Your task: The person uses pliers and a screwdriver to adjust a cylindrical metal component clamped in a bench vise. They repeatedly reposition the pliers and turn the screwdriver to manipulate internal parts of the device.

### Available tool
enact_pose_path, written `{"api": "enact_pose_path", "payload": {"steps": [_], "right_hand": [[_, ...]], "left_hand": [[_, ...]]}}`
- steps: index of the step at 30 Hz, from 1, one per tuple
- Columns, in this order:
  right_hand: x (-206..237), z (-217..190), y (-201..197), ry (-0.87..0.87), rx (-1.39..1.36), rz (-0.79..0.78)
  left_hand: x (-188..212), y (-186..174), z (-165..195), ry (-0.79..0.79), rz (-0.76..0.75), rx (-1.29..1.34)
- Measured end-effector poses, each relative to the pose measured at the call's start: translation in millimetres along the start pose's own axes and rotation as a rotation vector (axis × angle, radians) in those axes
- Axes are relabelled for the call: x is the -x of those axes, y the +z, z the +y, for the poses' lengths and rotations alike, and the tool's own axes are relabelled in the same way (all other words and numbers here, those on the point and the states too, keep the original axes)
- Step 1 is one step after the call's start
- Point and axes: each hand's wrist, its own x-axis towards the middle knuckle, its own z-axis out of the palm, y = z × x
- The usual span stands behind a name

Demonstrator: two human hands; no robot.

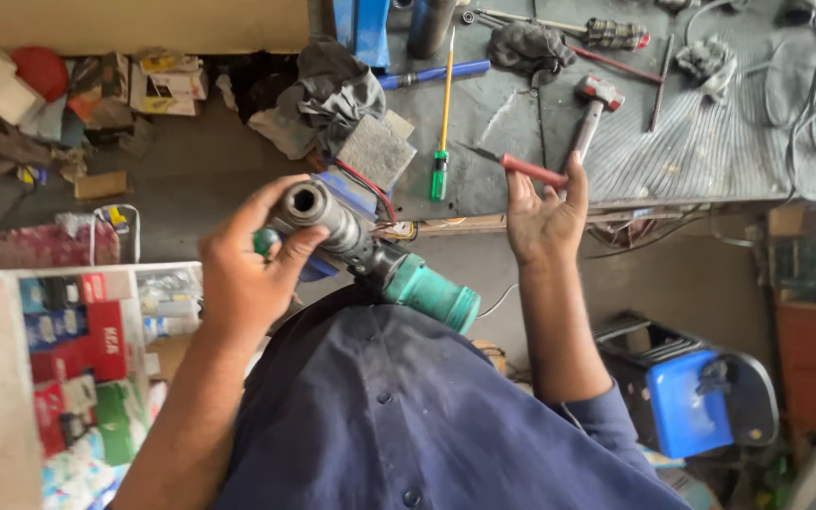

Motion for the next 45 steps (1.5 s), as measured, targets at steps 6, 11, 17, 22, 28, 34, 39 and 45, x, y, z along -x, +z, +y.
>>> {"api": "enact_pose_path", "payload": {"steps": [6,11,17,22,28,34,39,45], "right_hand": [[-31,8,7,-0.022,0.109,-0.418],[-21,16,4,-0.093,0.431,-0.652],[-21,23,8,-0.169,0.463,-0.551],[-57,14,0,-0.122,0.059,-0.176],[-17,26,-4,-0.264,0.439,-0.166],[129,143,37,-0.598,0.967,-0.618],[158,181,90,-0.530,1.396,-0.823],[132,188,123,-0.296,1.406,-0.874]], "left_hand": [[10,16,2,0.192,0.145,0.018],[14,19,8,0.256,0.224,-0.046],[14,16,8,0.254,0.289,-0.182],[10,2,-4,0.314,0.224,-0.280],[-4,-54,-39,0.565,0.095,-0.364],[-28,-99,-67,0.407,-0.024,-0.230],[-55,-125,-82,0.432,-0.103,-0.251],[-82,-143,-100,0.085,-0.165,-0.264]]}}
